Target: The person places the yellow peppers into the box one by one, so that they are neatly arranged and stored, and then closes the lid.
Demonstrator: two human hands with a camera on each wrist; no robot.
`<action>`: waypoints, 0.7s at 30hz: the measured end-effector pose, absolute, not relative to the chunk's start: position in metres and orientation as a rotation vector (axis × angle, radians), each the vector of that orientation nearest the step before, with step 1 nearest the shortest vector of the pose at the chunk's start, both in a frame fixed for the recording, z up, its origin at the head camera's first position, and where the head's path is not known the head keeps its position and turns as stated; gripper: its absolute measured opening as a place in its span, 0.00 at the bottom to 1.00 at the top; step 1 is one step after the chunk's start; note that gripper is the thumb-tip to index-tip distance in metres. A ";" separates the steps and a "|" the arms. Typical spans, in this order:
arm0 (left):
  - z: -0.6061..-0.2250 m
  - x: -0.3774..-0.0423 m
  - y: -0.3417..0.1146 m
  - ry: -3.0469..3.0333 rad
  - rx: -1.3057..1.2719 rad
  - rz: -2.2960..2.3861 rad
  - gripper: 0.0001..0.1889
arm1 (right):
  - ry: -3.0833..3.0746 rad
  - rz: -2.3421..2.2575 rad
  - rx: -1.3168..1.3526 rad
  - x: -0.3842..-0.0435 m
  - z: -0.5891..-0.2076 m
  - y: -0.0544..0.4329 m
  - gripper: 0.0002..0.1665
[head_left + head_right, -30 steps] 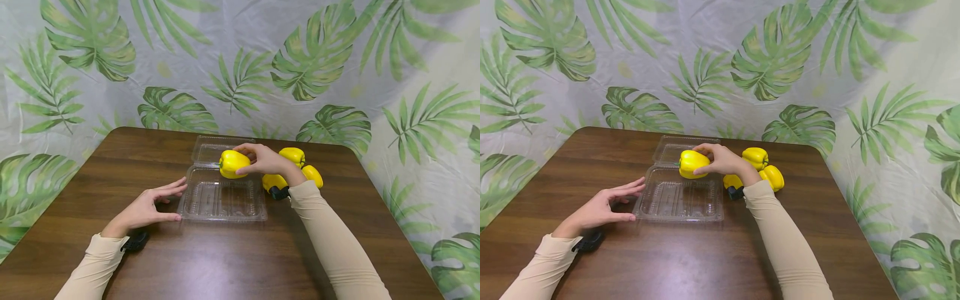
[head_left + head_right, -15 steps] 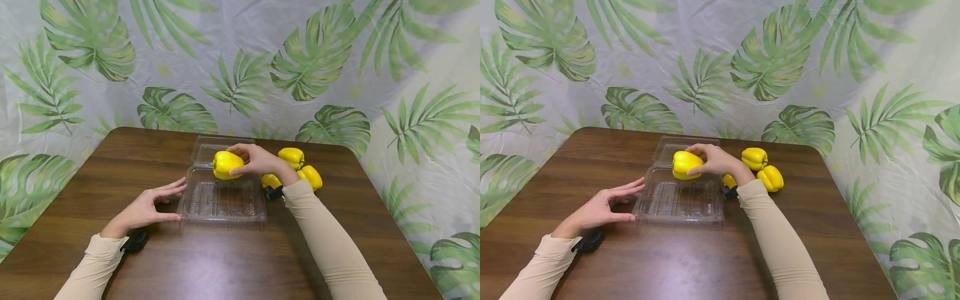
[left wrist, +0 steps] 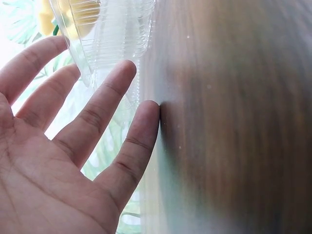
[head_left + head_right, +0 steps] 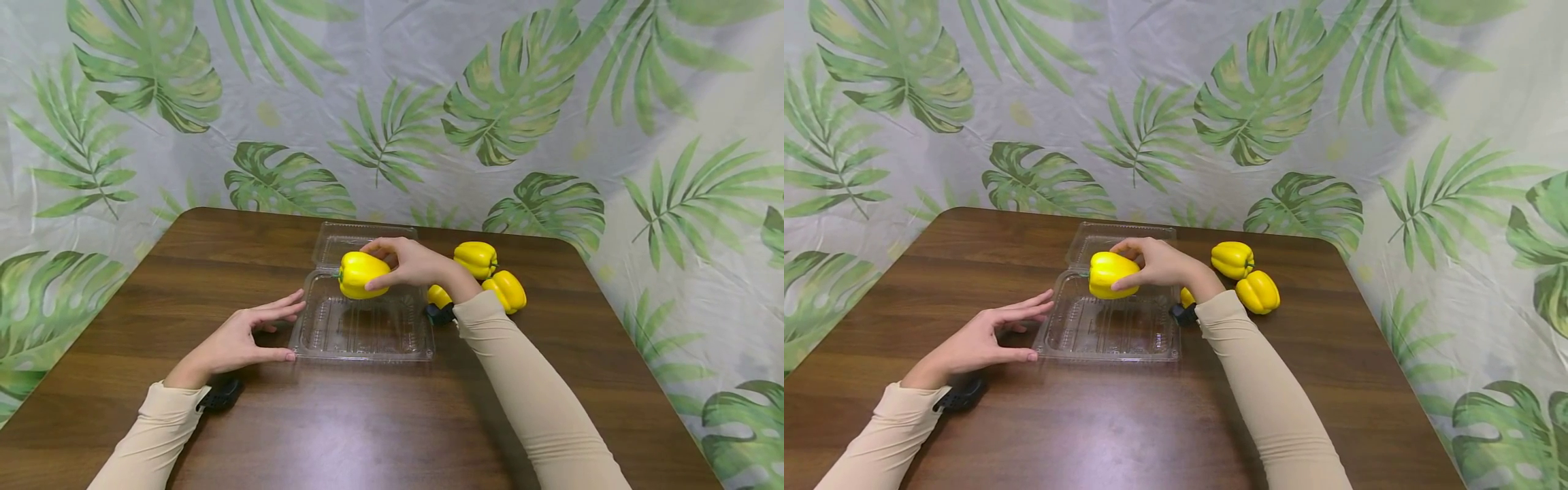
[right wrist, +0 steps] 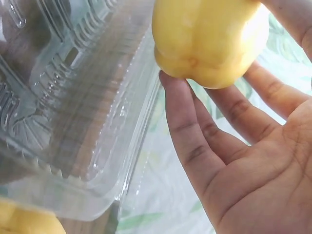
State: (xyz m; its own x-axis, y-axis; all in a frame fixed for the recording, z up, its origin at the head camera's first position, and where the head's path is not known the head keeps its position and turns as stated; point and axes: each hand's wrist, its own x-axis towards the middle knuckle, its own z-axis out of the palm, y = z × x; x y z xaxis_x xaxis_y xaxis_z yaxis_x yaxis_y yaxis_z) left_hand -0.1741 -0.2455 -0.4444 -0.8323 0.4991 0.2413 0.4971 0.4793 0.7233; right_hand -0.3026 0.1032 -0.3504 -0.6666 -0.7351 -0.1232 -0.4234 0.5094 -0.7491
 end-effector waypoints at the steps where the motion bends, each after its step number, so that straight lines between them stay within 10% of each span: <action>1: -0.444 -0.174 -0.246 2.701 0.910 1.316 0.43 | 2.323 -0.979 -0.956 -0.302 -0.350 0.102 0.41; 21: -0.445 -0.175 -0.246 2.693 0.908 1.316 0.43 | 2.321 -0.874 -1.006 -0.293 -0.356 0.083 0.40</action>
State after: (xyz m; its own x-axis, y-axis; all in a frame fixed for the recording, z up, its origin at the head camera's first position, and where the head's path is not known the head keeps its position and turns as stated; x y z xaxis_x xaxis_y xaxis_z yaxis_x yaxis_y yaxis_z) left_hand -0.1747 -0.2464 -0.4453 -0.8319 0.5027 0.2350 0.4944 0.4791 0.7253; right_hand -0.2930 0.0831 -0.3558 -0.6263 -0.7637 -0.1567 -0.4709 0.5307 -0.7047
